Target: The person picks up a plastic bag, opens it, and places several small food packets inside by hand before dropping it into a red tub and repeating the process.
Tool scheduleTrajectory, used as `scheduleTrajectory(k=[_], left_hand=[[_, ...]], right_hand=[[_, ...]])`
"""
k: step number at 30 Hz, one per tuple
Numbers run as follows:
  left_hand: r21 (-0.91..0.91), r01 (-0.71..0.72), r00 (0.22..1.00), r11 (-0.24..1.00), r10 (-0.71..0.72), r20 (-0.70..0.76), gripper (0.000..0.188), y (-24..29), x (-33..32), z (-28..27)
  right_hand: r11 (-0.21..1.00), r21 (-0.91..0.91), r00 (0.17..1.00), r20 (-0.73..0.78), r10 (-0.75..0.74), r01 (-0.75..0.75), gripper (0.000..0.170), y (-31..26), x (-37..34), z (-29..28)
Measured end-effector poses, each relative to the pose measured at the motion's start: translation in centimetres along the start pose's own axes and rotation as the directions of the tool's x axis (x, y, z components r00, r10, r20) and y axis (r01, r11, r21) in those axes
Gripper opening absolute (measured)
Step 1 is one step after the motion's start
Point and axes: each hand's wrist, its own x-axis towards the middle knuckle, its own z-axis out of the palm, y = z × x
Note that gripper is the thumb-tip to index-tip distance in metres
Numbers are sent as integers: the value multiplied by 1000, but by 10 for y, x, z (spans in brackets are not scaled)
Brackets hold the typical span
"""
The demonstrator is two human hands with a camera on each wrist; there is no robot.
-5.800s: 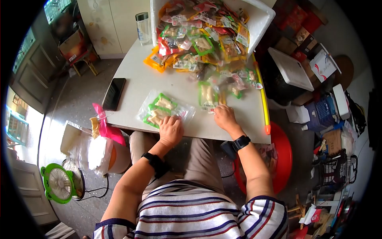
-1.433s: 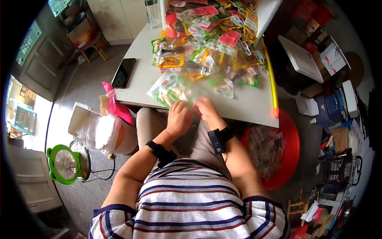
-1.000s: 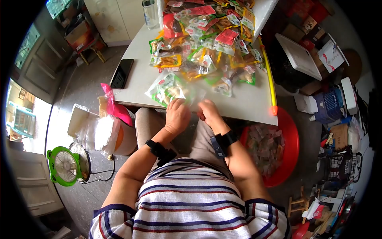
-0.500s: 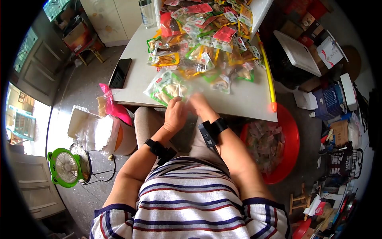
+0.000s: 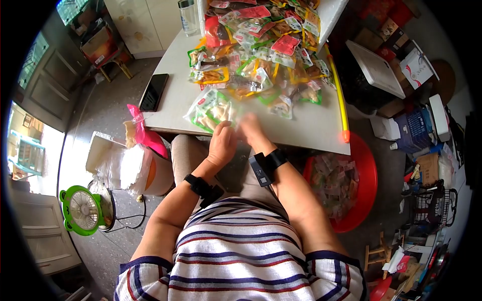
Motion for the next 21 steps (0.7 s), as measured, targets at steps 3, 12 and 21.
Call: scheduleTrajectory(k=[3,12,21], left_hand=[[8,-20,1000,1000,20,1,10,-1,1,0],[33,-31,1000,999,31,6,11,0,4,-1],[72,-82,997,994,81,16,10,-5,4,3]], right_hand=[[991,-129,999,-27,-33,29,5,2,8,-1],[939,-290,966,-123,-226,183,12,15,17,0],[985,-30,951,-256,-174,172,22,-9,-34,-70]])
